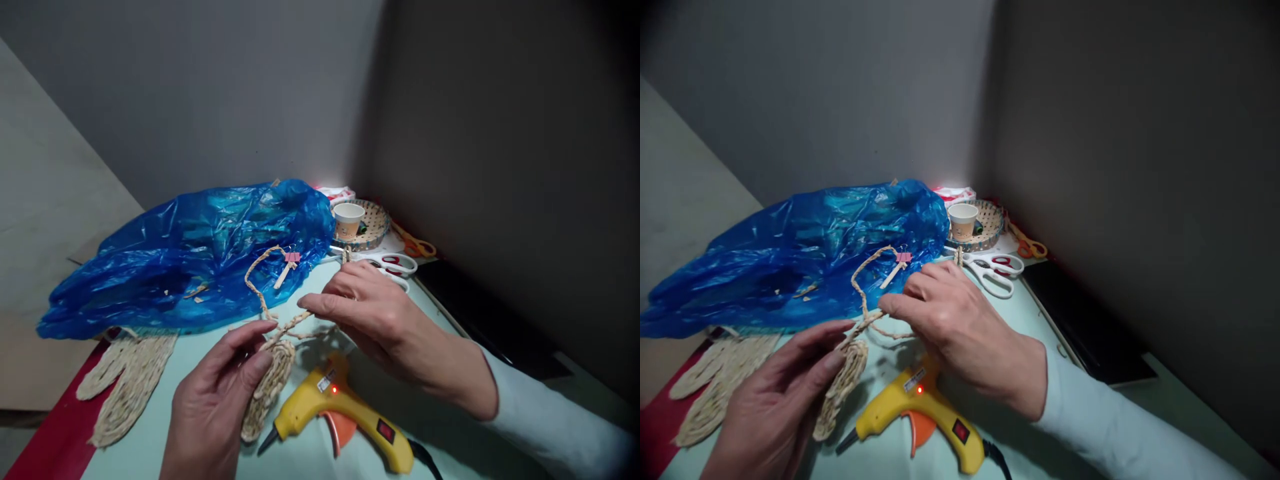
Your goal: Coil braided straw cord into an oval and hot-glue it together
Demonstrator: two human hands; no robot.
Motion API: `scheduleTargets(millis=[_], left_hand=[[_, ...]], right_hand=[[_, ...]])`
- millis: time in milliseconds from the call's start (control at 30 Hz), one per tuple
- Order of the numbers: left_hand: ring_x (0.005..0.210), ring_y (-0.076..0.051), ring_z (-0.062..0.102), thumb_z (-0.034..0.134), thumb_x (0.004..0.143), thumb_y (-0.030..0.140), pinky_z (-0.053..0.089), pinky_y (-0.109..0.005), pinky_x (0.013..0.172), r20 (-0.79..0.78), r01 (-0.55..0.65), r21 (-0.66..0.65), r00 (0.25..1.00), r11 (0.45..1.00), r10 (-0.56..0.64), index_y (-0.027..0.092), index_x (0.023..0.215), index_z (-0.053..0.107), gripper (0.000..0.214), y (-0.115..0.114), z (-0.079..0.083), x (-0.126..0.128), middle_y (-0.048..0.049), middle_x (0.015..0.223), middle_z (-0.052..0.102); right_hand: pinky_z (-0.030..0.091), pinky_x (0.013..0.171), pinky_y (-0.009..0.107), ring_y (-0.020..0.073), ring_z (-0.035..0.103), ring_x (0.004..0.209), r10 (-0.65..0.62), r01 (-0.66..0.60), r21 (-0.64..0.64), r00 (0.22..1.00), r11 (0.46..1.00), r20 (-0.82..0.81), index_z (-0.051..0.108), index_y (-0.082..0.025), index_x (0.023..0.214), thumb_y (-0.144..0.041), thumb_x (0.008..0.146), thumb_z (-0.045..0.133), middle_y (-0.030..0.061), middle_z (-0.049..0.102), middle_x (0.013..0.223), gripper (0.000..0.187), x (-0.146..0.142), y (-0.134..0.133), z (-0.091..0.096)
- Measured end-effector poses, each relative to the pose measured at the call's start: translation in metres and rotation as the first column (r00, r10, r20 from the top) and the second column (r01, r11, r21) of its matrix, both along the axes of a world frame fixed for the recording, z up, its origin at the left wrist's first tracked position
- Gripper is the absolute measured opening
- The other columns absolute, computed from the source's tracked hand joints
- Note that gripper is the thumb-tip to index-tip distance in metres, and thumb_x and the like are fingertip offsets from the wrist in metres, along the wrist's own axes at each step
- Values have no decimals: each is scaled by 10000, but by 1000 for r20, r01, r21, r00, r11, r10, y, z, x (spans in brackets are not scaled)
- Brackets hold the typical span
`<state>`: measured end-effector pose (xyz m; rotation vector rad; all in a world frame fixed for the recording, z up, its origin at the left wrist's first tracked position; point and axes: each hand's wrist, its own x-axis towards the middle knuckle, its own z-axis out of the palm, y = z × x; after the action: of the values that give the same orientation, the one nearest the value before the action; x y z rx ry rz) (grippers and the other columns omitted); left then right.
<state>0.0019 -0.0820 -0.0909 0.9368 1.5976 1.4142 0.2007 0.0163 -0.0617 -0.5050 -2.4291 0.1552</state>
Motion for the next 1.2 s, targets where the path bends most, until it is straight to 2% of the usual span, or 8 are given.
scheduleTargets(millis=[133, 233, 333, 500, 700, 900, 1067, 1200], left_hand=[[914, -175, 699, 857, 709, 380, 563, -168, 787, 71, -52, -19, 996, 998, 53, 321, 1040, 800, 341, 1, -3, -4, -1, 971, 766], [1028, -194, 698, 870, 694, 375, 558, -170, 858, 85, -70, -28, 994, 997, 72, 327, 998, 814, 313, 2, -1, -5, 11, 1042, 791], [1070, -198, 694, 854, 723, 343, 548, -174, 898, 72, -89, -31, 993, 996, 91, 316, 953, 826, 233, 2, 3, -4, 18, 1082, 801], [1013, -183, 722, 812, 772, 239, 562, -143, 824, 125, -140, -48, 981, 989, 145, 287, 905, 829, 142, 3, 9, 2, 8, 1011, 823], [920, -193, 754, 843, 730, 230, 591, -139, 710, 164, -135, -68, 976, 989, 144, 277, 893, 828, 170, 6, 12, 5, -6, 954, 827], [768, -176, 760, 893, 662, 283, 608, -153, 647, 202, -129, -89, 969, 988, 144, 282, 923, 822, 270, 4, 10, 1, -4, 846, 806], [662, -159, 741, 927, 598, 295, 606, -158, 592, 270, -94, -114, 955, 989, 122, 256, 971, 820, 390, 7, 1, -4, -21, 807, 798], [660, -162, 737, 912, 615, 266, 605, -184, 616, 367, -78, -117, 923, 990, 116, 224, 978, 810, 379, 8, 2, 3, -27, 769, 783]], right_hand=[[347, 650, 303, 181, 424, 731, 59, -63, -79, 997, 995, -50, 680, -118, 1048, 48, 889, 426, 23, 520, 757, 342, 3, -6, -1], [347, 635, 313, 188, 432, 735, 85, -88, -97, 996, 991, -39, 677, -70, 1097, 24, 871, 469, 35, 537, 771, 322, 4, -11, -1], [324, 602, 328, 192, 423, 714, 55, -54, -78, 998, 996, 7, 688, -59, 1088, -42, 887, 509, 38, 546, 766, 270, 3, -16, -4], [300, 542, 338, 187, 399, 661, 32, -31, -39, 999, 999, 11, 712, -40, 999, -90, 895, 545, 33, 536, 729, 202, 0, -25, -10], [239, 491, 352, 189, 401, 645, 15, -11, 69, 998, 998, -56, 709, -3, 997, -37, 912, 549, 33, 542, 703, 185, -5, -33, -17], [250, 492, 365, 199, 407, 638, -11, 14, 43, 998, 999, -66, 708, -63, 849, -35, 901, 576, 42, 570, 700, 145, -13, -40, -22], [274, 477, 374, 207, 453, 630, -81, 81, 6, 994, 997, -68, 721, -73, 906, -48, 902, 570, 38, 582, 708, 153, -20, -48, -28], [288, 449, 374, 230, 484, 628, -101, 104, 50, 993, 993, -53, 727, -69, 920, -50, 868, 553, 55, 597, 706, 183, -26, -51, -30]])
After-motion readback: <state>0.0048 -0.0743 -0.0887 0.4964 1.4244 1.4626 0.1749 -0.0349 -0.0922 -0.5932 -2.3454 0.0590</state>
